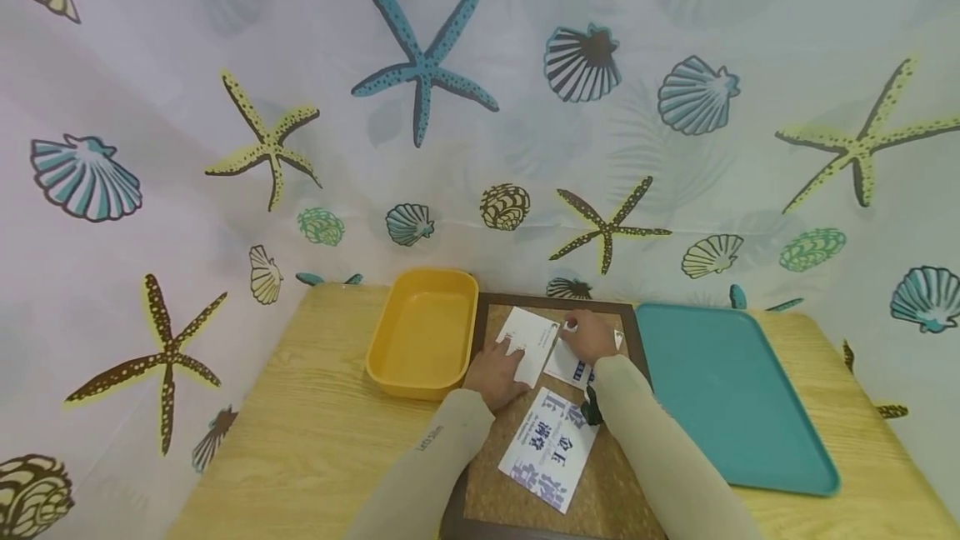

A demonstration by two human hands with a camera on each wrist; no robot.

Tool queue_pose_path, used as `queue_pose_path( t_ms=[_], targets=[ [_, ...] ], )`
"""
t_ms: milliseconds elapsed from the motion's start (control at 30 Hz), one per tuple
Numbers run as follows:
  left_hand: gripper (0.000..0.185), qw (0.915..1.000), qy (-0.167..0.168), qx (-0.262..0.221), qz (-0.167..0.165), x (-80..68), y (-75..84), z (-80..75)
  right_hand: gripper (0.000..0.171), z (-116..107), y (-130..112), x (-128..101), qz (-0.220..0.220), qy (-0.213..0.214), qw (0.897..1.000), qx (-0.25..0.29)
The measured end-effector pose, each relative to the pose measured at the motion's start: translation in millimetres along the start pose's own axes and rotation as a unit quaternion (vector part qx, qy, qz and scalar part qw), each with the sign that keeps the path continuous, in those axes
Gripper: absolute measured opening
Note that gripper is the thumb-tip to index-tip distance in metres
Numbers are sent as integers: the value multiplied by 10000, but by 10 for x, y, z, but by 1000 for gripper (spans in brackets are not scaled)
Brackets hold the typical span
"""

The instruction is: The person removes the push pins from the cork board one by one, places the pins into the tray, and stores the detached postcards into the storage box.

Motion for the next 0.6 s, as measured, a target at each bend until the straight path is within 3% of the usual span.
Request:
queue_pose_path(
  t_ms=[367, 600],
  targets=[
    [60, 9996, 69, 262, -4, 24, -11, 64, 23, 78, 57, 122, 9, -132, 9999, 66],
    [45, 9994, -27, 349, 75, 22, -27, 69, 20, 73, 37, 158, 41, -319, 9995, 53]
  ],
)
Point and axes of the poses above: each hand's wrist, its own x-axis towards the middle knuckle, its own z-axis out of the palm, y = z × x, the point moved 4 cm from there along x, towards the middle knuckle, and after that the axes turned 1 degree about x, right-handed, at the moved point
